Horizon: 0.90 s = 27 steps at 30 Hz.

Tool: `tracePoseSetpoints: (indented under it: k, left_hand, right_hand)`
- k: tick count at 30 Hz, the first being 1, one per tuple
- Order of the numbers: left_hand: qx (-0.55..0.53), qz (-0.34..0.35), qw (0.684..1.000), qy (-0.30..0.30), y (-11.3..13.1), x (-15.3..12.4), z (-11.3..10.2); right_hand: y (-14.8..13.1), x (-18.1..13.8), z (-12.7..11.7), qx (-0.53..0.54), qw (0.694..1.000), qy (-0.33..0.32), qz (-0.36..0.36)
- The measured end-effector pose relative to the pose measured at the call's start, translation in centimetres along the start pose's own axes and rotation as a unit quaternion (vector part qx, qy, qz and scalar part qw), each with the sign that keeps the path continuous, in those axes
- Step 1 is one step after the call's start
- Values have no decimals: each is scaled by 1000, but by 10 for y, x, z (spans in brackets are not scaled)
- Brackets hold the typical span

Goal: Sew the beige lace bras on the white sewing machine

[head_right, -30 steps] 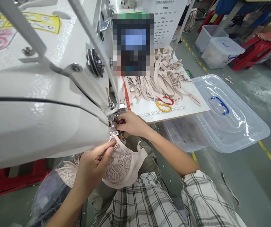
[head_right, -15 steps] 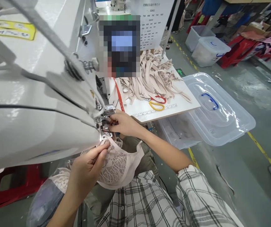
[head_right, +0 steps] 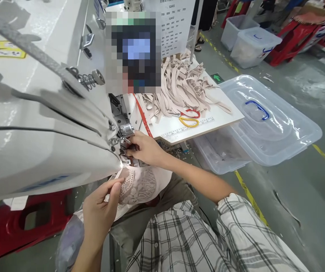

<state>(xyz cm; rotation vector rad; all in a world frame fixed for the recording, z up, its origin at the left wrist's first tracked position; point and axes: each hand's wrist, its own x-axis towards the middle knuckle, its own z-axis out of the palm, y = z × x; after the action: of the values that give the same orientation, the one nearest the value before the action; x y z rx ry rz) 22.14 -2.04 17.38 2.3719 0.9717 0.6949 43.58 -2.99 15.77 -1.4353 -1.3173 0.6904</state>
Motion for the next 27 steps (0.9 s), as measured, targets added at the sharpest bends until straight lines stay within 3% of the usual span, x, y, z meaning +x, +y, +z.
tracePoseSetpoints:
  k: [5, 19, 21, 24, 27]
  left_hand:
    - [-8, 3, 1000, 11, -6, -1, 4]
    - [9, -47, 999, 26, -20, -9, 16]
    - [43, -24, 997, 54, -16, -9, 20]
    - [117, 66, 983, 127, 0, -13, 30]
    - [157, 121, 973, 119, 19, -18, 43]
  right_hand:
    - [-3, -2, -1, -14, 1000, 0, 21]
    - [4, -5, -3, -30, 999, 0, -19]
    - [5, -6, -3, -33, 999, 7, -19]
    - [6, -9, -2, -47, 998, 28, -7]
    - [3, -13, 0, -49, 998, 45, 5]
